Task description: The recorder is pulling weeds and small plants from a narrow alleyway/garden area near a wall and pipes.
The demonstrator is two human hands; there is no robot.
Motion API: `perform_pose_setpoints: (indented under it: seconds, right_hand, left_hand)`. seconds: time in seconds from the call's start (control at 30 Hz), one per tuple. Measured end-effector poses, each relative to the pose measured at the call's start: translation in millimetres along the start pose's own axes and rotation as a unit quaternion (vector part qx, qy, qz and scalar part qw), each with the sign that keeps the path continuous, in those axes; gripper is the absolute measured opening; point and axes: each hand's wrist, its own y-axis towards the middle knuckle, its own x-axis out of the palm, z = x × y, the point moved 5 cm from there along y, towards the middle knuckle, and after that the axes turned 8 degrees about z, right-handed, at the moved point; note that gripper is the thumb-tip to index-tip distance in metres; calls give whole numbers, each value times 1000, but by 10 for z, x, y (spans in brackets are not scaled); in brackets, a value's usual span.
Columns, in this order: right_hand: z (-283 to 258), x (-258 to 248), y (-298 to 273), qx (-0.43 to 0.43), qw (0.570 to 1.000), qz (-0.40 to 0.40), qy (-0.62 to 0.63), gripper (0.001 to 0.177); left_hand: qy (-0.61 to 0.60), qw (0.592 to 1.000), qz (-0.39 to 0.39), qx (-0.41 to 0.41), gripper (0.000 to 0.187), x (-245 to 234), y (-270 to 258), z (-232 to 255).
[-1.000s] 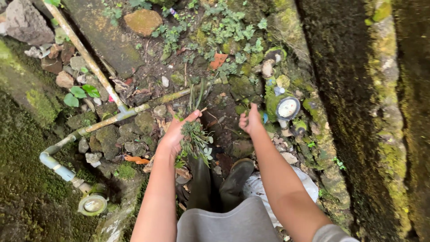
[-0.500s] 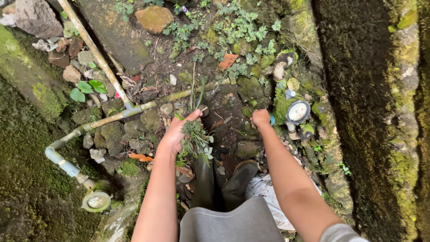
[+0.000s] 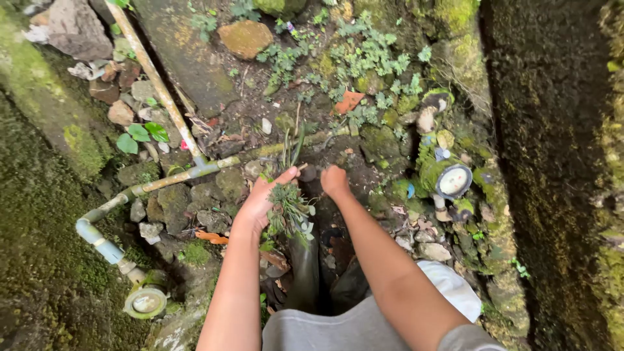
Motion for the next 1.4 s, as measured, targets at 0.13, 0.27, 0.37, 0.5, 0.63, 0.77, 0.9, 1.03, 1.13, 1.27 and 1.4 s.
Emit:
perform_pose_setpoints:
  seconds: [0.13, 0.27, 0.37, 0.5, 0.63, 0.77, 0.9, 1.03, 1.13, 1.27, 1.4]
  right_hand:
    - [-165, -380, -235, -95, 993, -26, 65, 36]
    - [-1027, -1826, -969, 18, 925, -190, 330, 29]
    - [-1420, -2710, -1496, 124, 850, -248, 449, 25]
    - [-1802, -3432, -2009, 177, 777, -293, 528, 22]
    - [-2487, -4146, -2353, 158, 770, -287, 547, 21]
    - [-2866, -4666, -2534, 144, 792, -222, 551, 22]
    - [-2988, -4848, -2707, 96, 798, -138, 578, 24]
    - [-3317, -5119, -2867, 77, 827, -26, 556, 29]
    - [-3562, -5455, -2996, 44, 845, 39, 532, 35]
    - [-3756, -5774, -3074, 14, 866, 39, 498, 46]
    - [-3852, -6059, -3219, 54, 899, 23, 435, 60]
  left_hand:
    - [-5, 1000, 2, -7, 68, -65, -117, -18]
    - [-8, 1000, 18, 14, 75, -99, -334, -24]
    - [12, 999, 11, 47, 72, -33, -788, 147]
    - [-9, 994, -47, 103, 54, 273, -1849, 688]
    - [-46, 988, -86, 121, 44, 348, -2400, 765]
    - [-27, 989, -112, 97, 41, 406, -2947, 942]
    - [-37, 992, -67, 99, 40, 345, -3448, 1175]
    - [-84, 978, -25, 190, 46, 494, -3419, 1258]
    - [-86, 970, 33, 223, 51, 698, -3188, 1182]
    - [-159, 963, 84, 199, 76, 796, -3534, 1431]
    - [-140, 974, 110, 139, 106, 869, -3710, 1499]
